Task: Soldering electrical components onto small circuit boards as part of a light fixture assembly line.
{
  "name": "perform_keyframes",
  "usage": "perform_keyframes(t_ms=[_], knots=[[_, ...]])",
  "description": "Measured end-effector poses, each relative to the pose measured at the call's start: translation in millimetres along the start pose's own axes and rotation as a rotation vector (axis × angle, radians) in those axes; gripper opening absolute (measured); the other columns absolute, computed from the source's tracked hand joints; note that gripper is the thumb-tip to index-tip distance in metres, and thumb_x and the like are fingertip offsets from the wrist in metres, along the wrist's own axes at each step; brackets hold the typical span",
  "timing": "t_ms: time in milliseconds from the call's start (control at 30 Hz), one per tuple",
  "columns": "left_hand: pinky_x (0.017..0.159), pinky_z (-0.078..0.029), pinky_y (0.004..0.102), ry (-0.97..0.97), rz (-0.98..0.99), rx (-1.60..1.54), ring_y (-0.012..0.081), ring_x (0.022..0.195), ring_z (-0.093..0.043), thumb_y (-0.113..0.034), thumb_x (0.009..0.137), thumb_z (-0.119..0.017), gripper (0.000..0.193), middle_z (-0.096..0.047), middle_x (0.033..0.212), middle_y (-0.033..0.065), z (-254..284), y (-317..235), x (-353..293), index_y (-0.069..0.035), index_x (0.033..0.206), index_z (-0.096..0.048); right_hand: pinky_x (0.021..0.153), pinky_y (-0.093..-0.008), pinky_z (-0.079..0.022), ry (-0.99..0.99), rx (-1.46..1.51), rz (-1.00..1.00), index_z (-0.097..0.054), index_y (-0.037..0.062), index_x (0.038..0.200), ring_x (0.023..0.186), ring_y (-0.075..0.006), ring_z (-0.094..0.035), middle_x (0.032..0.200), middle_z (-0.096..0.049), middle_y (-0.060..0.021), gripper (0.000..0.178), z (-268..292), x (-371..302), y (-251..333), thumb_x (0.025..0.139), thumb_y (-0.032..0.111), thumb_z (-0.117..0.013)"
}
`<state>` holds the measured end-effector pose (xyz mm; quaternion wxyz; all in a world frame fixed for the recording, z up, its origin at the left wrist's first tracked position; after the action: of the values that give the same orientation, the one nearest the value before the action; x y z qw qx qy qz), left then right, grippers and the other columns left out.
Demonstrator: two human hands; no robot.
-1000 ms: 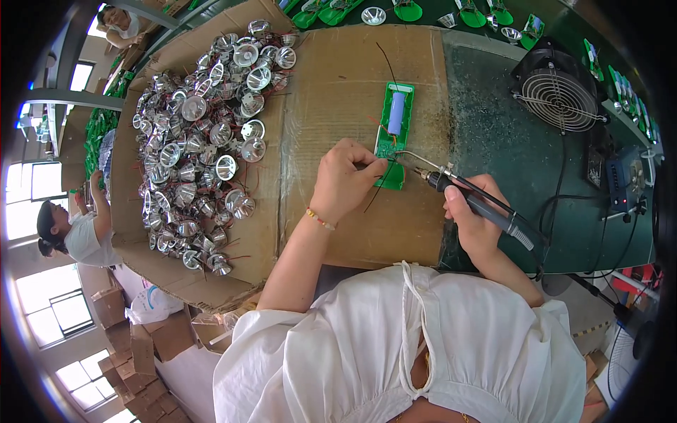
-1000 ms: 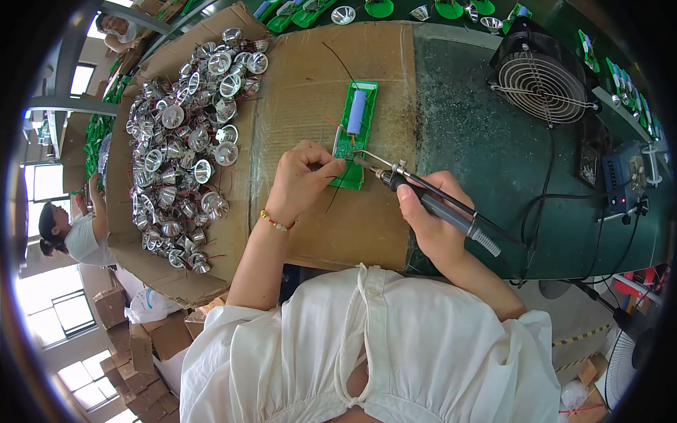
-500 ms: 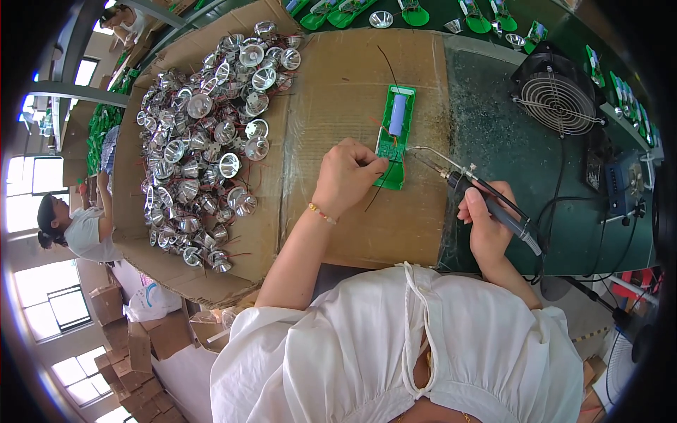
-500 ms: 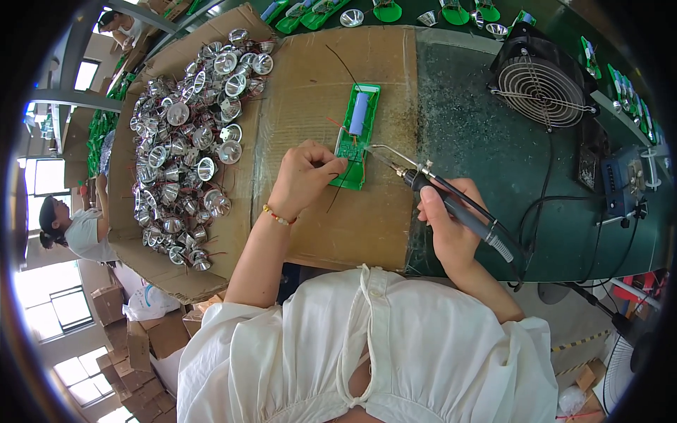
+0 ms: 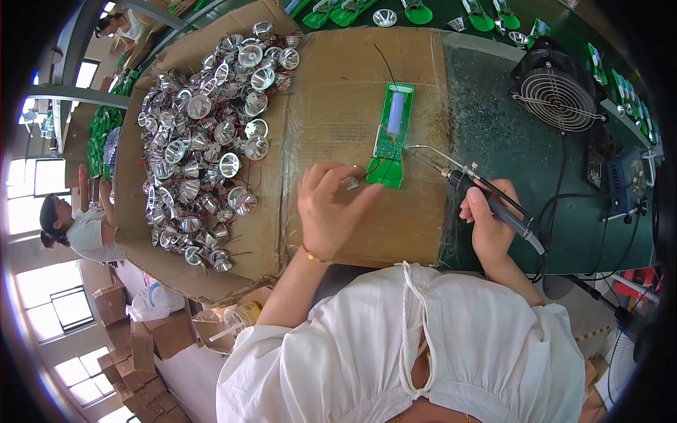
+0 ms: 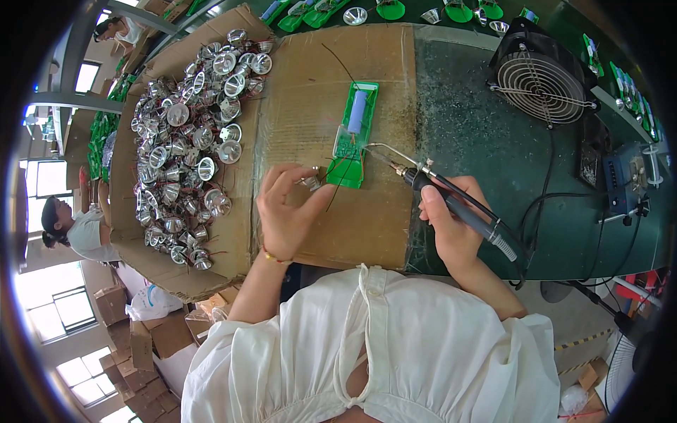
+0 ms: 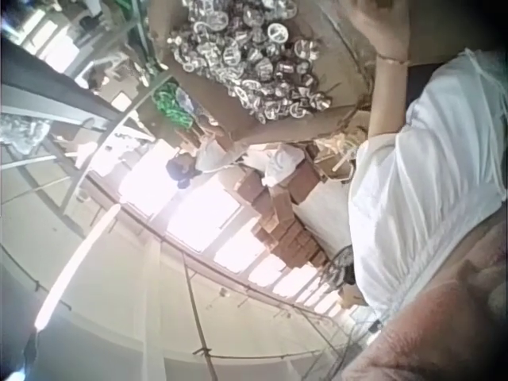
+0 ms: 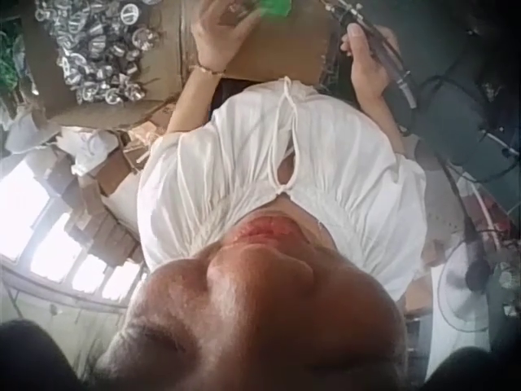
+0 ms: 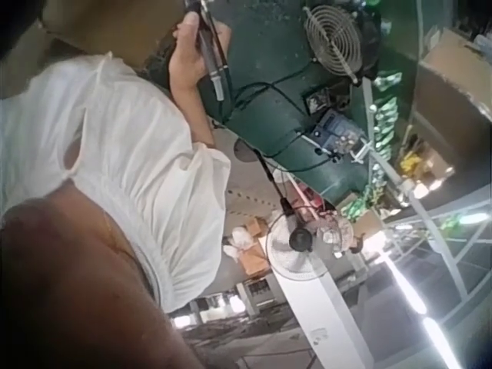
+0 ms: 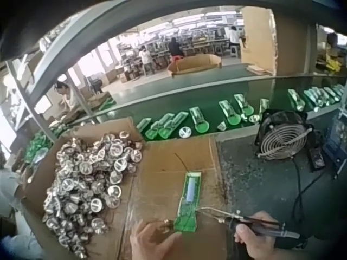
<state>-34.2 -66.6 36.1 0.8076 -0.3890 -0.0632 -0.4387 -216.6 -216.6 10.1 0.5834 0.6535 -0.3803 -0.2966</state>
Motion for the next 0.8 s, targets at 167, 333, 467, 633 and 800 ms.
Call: perform_keyframes(t_ms=[167,333,467,633,800], knots=[[0.068,-0.035,0.0328,-0.094,-0.118,0.203,0.0197,0.069,-0.05,-0.02,0.064,-0.075,0.019,-0.055,0.075,0.0002,-23.7,-7.4,11.7,-0.01,0.072,-0.061,0.048,-0.0195,-0.044,0.002,-0.022,-0.013,-0.05,-0.0017,0.086,0.053,-0.0081,-0.054,0.066,-0.059,-0.0077,0.018,-1.7,-1.7,1.1,0.081,0.01,-0.063],[0.068,-0.036,0.0331,-0.032,0.018,0.038,0.02,0.07,-0.051,-0.012,0.069,-0.069,0.009,-0.055,0.072,0.0009,-28.4,3.2,15.8,-0.01,0.071,-0.061,0.049,-0.0206,-0.045,0.014,-0.037,-0.003,-0.05,-0.0024,0.086,0.054,-0.0084,-0.055,0.066,-0.059,-0.0076,0.018,-2.5,-0.6,-1.2,0.081,0.009,-0.063],[0.068,-0.036,0.0332,-0.017,-0.036,0.018,0.0199,0.071,-0.051,-0.013,0.068,-0.071,0.01,-0.056,0.073,0.0013,-33.6,5.0,15.4,-0.009,0.071,-0.062,0.049,-0.0211,-0.046,0.041,-0.032,0.002,-0.05,-0.0025,0.086,0.055,-0.0084,-0.055,0.067,-0.059,-0.0075,0.018,-8.4,1.5,-0.3,0.081,0.009,-0.063],[0.068,-0.036,0.0329,-0.023,-0.029,0.06,0.0198,0.072,-0.052,-0.016,0.068,-0.071,0.011,-0.057,0.073,0.0011,-34.3,2.0,16.1,-0.01,0.071,-0.063,0.049,-0.021,-0.046,0.029,-0.054,-0.02,-0.051,-0.0025,0.086,0.055,-0.0083,-0.055,0.067,-0.059,-0.0073,0.016,-8.4,3.6,-2.2,0.08,0.008,-0.063],[0.066,-0.04,0.0317,0.005,-0.02,0.006,0.0204,0.07,-0.053,-0.01,0.07,-0.07,0.007,-0.06,0.074,0.003,-30.1,1.6,18.8,-0.006,0.073,-0.065,0.049,-0.021,-0.046,0.023,-0.06,-0.034,-0.052,-0.0021,0.085,0.055,-0.0084,-0.056,0.067,-0.059,-0.0075,0.017,-6.4,3.5,-4.0,0.08,0.009,-0.063]])
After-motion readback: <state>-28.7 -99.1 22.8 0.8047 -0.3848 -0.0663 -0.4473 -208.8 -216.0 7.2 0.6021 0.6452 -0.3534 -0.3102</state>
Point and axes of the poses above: each hand's wrist, its own x-axis towards the middle knuckle, its own z-axis out of the back of the hand, y = z × x, the point moved 4 cm from there along x, towards the middle knuckle
